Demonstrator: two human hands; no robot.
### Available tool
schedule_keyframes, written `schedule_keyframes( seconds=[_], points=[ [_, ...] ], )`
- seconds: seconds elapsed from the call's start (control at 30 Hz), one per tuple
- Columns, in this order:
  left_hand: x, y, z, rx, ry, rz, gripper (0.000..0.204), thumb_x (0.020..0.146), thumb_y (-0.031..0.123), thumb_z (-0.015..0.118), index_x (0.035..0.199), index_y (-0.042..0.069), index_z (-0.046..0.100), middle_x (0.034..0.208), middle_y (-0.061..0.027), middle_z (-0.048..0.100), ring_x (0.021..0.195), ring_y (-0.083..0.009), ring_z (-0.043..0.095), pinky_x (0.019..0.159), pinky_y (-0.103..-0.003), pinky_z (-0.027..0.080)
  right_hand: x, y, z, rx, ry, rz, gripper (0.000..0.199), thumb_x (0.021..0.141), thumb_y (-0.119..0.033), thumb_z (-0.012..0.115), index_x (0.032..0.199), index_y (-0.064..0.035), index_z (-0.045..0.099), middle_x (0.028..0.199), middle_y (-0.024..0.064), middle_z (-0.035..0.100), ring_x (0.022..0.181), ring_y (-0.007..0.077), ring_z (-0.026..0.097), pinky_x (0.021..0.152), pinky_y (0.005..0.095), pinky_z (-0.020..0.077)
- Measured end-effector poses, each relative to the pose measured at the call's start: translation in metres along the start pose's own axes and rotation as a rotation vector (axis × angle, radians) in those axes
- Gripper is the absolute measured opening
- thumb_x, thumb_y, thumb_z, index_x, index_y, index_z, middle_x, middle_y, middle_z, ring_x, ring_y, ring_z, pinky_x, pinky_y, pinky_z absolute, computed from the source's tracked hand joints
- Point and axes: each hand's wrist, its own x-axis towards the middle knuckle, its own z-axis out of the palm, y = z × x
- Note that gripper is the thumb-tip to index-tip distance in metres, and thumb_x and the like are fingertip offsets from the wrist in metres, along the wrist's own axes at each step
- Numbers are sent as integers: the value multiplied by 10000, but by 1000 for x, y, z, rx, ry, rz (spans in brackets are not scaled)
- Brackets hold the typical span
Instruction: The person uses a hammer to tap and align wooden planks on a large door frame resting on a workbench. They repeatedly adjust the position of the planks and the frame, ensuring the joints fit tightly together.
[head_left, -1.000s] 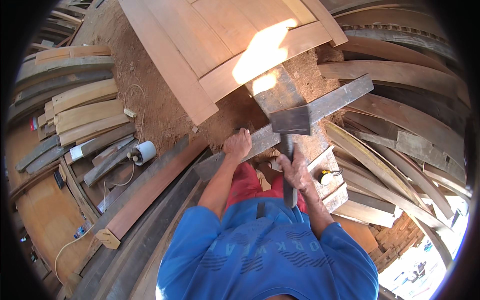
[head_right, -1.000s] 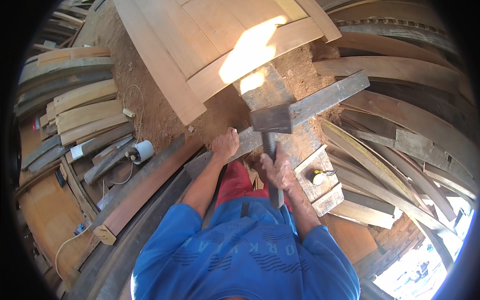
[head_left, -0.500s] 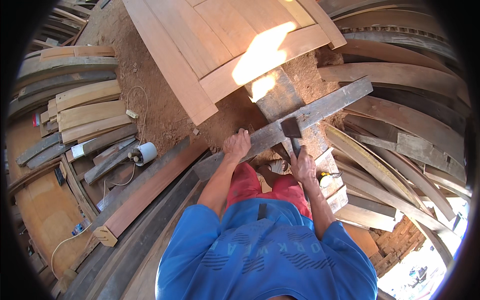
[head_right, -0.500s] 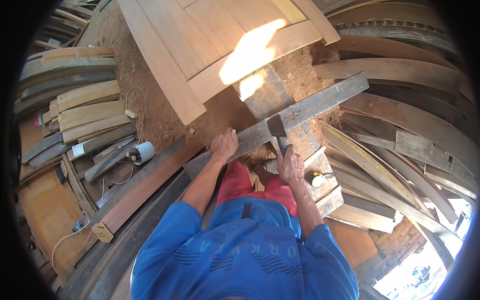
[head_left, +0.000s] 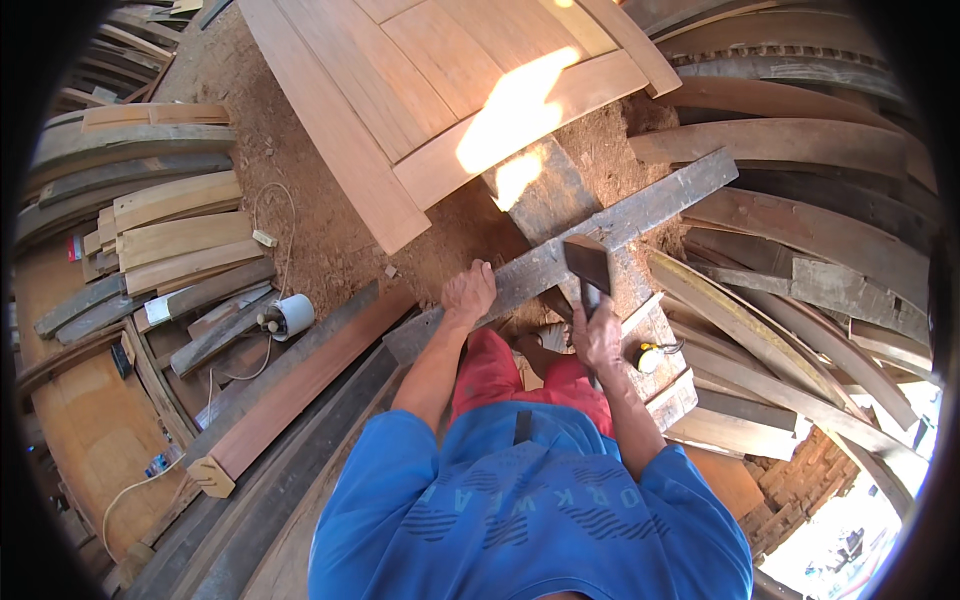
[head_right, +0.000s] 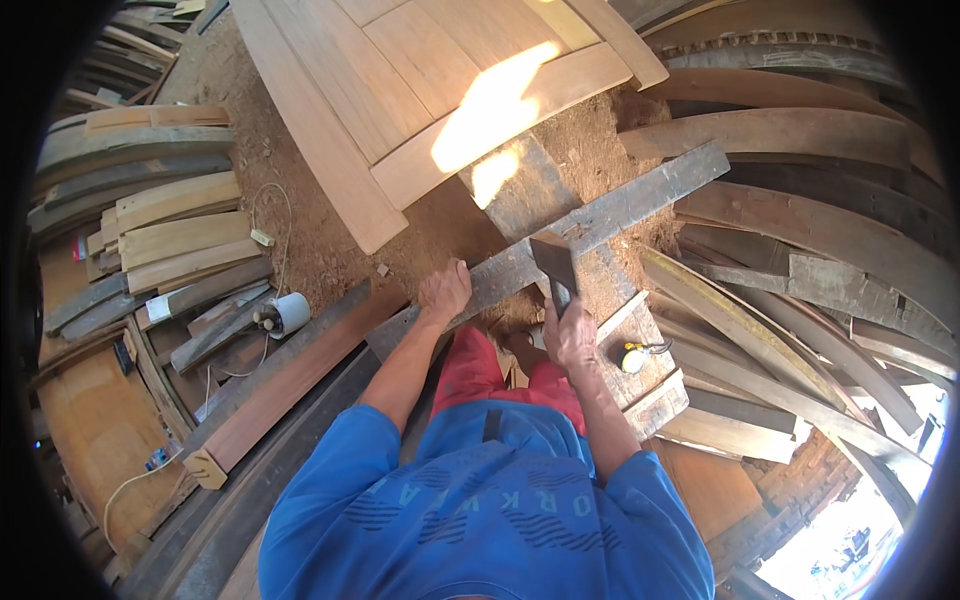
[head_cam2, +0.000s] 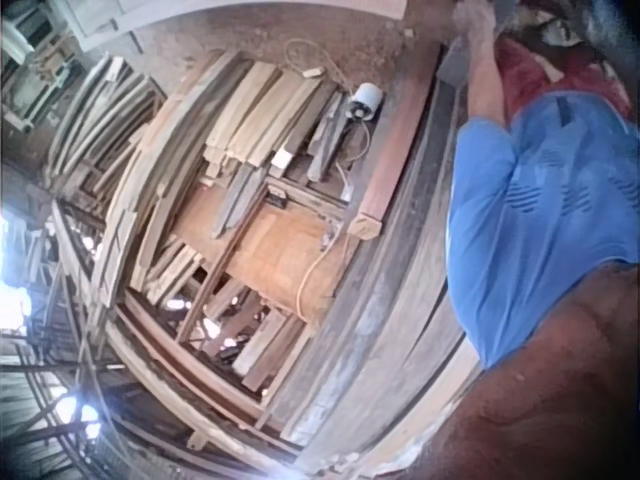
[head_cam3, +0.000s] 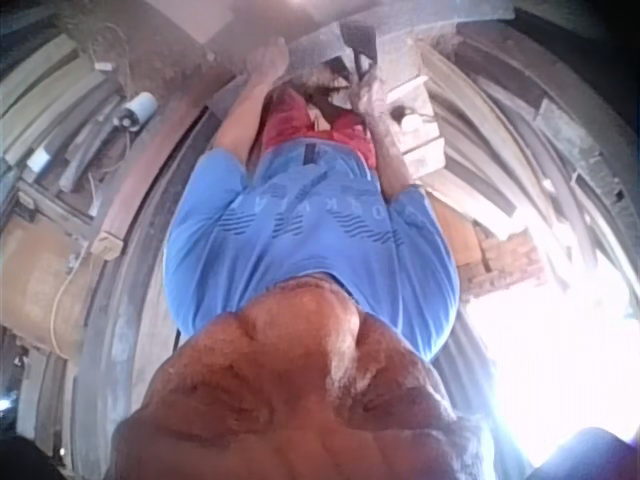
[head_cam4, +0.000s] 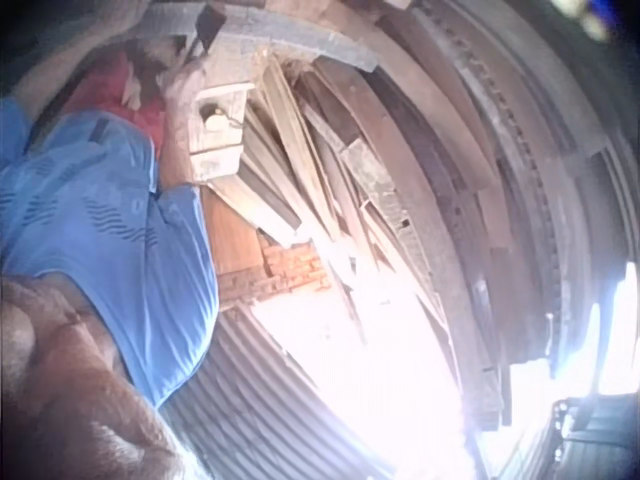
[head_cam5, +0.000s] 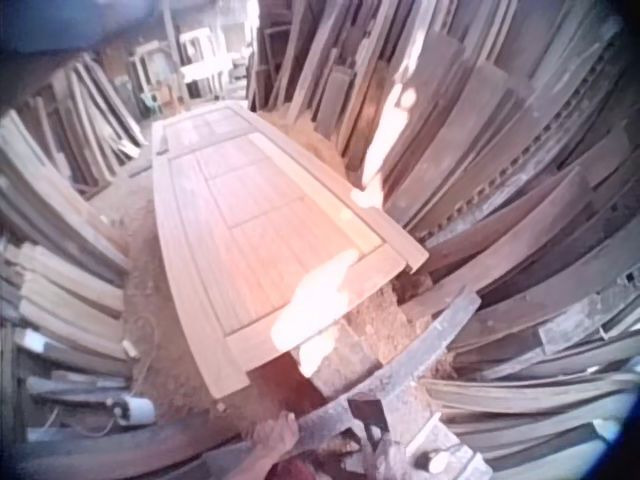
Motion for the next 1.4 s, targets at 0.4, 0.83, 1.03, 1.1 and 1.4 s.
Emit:
schedule_keyframes(
  seconds=[0.4,0.83,1.03,1.1,1.4],
  points=[
    [2,9,-2,6,-46,-11,411,1029,395,366,1079,89,637,887,-256,715,863,-459,694,797,-553,544,-14,11,-4,368,258,-214,423,942,-244,656,1245,23,533,990,230,645,920,404,630,823,469,509],
    [8,15,4,51,-103,-7,452,1037,408,324,1095,88,637,917,-263,714,883,-453,695,808,-547,542,6,-23,-55,199,143,37,429,952,-312,615,1186,45,573,965,334,659,908,516,642,776,561,497],
    [8,16,7,46,-99,-3,455,1038,407,320,1117,89,635,943,-263,715,910,-448,693,838,-551,531,-3,40,8,196,224,-270,313,940,-238,621,1137,1,579,920,231,670,777,438,661,678,515,525],
    [9,18,5,37,-129,-27,450,1037,403,323,1125,92,636,958,-263,715,926,-449,690,857,-553,524,10,50,16,-173,-124,51,378,973,-331,573,1135,10,560,866,281,675,789,468,670,666,545,528],
    [19,22,-5,-7,-134,-37,442,1031,388,338,1124,77,639,971,-270,709,961,-455,680,872,-556,515,2,0,-20,48,322,-285,414,926,-260,670,1169,53,549,805,290,659,751,488,657,664,530,524]
  ],
)
